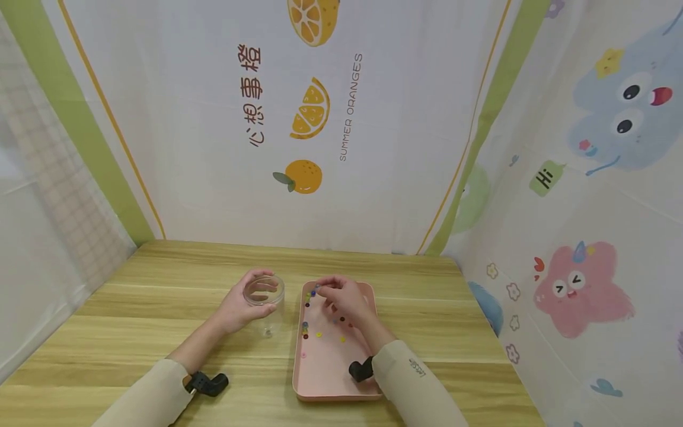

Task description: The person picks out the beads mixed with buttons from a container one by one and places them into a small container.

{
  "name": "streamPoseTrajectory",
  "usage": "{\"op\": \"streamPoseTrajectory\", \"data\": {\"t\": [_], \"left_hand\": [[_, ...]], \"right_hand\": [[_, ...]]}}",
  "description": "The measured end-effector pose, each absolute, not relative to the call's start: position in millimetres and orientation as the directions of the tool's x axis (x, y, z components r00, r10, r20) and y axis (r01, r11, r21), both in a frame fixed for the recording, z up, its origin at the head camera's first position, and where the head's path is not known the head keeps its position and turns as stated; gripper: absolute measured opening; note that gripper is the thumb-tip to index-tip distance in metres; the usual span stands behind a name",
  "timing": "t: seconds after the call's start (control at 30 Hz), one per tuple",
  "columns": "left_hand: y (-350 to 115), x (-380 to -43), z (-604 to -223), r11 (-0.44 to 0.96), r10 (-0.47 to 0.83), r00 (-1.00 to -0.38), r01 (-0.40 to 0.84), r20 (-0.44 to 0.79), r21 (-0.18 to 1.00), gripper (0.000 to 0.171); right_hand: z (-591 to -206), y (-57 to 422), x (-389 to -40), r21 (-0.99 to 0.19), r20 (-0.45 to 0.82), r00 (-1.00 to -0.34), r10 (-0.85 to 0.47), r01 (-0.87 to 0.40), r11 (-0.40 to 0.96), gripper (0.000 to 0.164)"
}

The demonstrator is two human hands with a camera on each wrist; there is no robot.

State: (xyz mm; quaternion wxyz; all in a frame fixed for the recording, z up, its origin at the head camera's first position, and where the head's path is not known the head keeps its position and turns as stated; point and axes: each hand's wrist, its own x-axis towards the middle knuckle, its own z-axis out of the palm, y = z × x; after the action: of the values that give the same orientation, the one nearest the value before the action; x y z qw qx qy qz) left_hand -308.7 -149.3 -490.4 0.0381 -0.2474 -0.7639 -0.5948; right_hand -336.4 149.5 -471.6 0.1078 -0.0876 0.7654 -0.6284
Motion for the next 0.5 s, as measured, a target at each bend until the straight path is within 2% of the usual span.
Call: {"op": "streamPoseTrajectory", "data": {"t": [0.5], "left_hand": [[-148.8,-308.3,-489.7,0.157,0.340,-0.870,0.426,0.356,0.891,0.072]], "right_hand": [[-470.1,151.5,-337.2,-0.985,-0.066,-0.961,-0.268,0.019,0.174,0.025]]}}
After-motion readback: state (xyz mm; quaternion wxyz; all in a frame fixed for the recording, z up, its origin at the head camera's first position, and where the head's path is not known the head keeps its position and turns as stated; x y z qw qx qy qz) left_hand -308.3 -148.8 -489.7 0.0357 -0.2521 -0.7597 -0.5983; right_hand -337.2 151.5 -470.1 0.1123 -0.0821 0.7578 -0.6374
